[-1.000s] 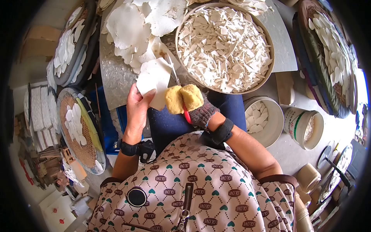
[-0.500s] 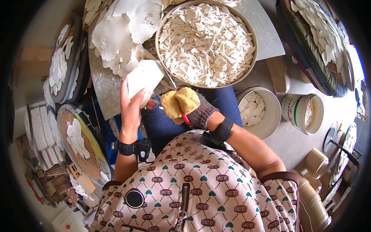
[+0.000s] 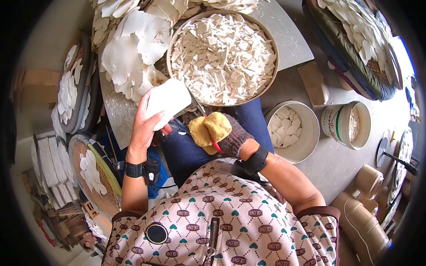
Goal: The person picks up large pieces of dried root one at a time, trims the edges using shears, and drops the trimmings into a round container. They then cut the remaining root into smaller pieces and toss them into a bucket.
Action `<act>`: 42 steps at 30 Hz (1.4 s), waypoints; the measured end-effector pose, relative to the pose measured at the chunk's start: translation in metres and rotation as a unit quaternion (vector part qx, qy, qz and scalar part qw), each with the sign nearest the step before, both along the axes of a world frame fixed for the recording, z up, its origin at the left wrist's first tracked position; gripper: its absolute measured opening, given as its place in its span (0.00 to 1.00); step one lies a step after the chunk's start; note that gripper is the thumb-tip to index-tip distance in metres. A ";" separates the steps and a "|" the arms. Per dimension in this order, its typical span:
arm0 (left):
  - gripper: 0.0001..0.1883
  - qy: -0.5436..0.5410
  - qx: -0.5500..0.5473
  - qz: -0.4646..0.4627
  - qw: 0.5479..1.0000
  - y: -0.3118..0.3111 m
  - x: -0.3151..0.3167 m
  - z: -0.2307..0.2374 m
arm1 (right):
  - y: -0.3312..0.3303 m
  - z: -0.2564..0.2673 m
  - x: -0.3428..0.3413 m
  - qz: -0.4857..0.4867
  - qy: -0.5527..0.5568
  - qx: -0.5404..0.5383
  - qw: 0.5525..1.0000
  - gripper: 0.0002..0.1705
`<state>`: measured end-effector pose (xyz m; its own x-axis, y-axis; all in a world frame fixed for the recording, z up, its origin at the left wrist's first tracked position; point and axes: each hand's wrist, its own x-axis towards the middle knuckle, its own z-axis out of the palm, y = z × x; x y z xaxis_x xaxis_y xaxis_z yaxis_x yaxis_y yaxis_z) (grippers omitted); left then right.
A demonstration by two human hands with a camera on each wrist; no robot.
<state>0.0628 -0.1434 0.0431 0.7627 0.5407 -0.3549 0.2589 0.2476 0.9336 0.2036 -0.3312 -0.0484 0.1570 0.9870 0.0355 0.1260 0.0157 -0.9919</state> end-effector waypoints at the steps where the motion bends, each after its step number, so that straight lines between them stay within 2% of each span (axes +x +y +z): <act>1: 0.30 -0.003 0.003 -0.003 1.000 -0.001 0.002 0.000 | -0.002 -0.003 -0.002 -0.015 0.005 0.012 1.000 0.16; 6: 0.32 0.003 -0.007 -0.041 0.999 -0.011 0.012 0.008 | -0.012 -0.005 -0.005 -0.036 -0.022 0.075 0.996 0.16; 11: 0.33 0.026 -0.035 -0.096 0.994 -0.004 0.012 0.002 | -0.029 -0.006 -0.005 -0.001 0.083 0.002 0.997 0.16; 14: 0.33 0.026 -0.030 -0.104 0.994 -0.006 0.014 0.002 | -0.033 -0.009 -0.009 -0.006 0.055 -0.047 0.997 0.17; 17: 0.33 0.031 -0.017 -0.134 0.990 -0.003 0.016 0.007 | -0.035 -0.014 -0.010 -0.038 -0.120 0.064 0.990 0.17; 19: 0.33 0.035 -0.018 -0.165 0.985 -0.006 0.019 0.015 | -0.023 -0.008 -0.013 -0.100 -0.091 0.120 0.983 0.13; 20: 0.33 0.038 -0.018 -0.179 0.983 -0.008 0.018 0.018 | -0.023 -0.006 -0.011 -0.095 -0.074 0.124 0.985 0.13; 22: 0.33 0.031 -0.014 -0.164 0.986 -0.005 0.015 0.013 | -0.022 0.000 -0.006 -0.085 -0.039 0.130 0.987 0.12; 23: 0.33 0.027 -0.012 -0.157 0.987 -0.004 0.013 0.009 | -0.029 -0.020 -0.006 -0.066 0.023 0.092 0.993 0.13; 26: 0.31 -0.062 0.046 0.033 0.996 -0.015 0.004 -0.009 | -0.033 -0.024 -0.001 -0.012 0.068 0.077 0.995 0.15; 28: 0.27 -0.111 0.077 0.140 0.981 -0.028 0.004 -0.027 | -0.031 -0.023 -0.005 -0.021 0.017 0.101 0.995 0.15; 30: 0.25 -0.142 0.093 0.214 0.962 -0.044 0.007 -0.036 | -0.023 0.004 -0.012 -0.087 -0.092 0.173 0.977 0.12; 32: 0.25 -0.136 0.097 0.208 0.964 -0.053 0.009 -0.034 | -0.020 0.009 -0.016 -0.142 -0.173 0.195 0.955 0.10; 36: 0.27 -0.145 0.075 0.181 0.970 -0.056 0.005 -0.026 | -0.019 0.000 -0.017 -0.148 -0.179 0.154 0.960 0.09; 39: 0.31 -0.160 0.085 0.197 0.964 -0.055 0.003 -0.022 | -0.022 0.009 -0.014 -0.106 -0.225 0.162 0.955 0.07; 41: 0.34 -0.156 0.086 0.229 0.957 -0.057 0.004 -0.021 | -0.026 0.026 -0.015 -0.053 -0.190 0.118 0.973 0.13; 42: 0.35 -0.170 0.127 0.232 0.949 -0.054 0.005 -0.027 | -0.028 0.030 -0.017 -0.025 -0.171 0.096 0.980 0.16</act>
<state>0.0676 -0.1973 0.0156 0.4694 0.8812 0.0558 -0.1502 0.0174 0.9885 0.1863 -0.3588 -0.0189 0.1520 0.9482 0.2791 0.4562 0.1833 -0.8708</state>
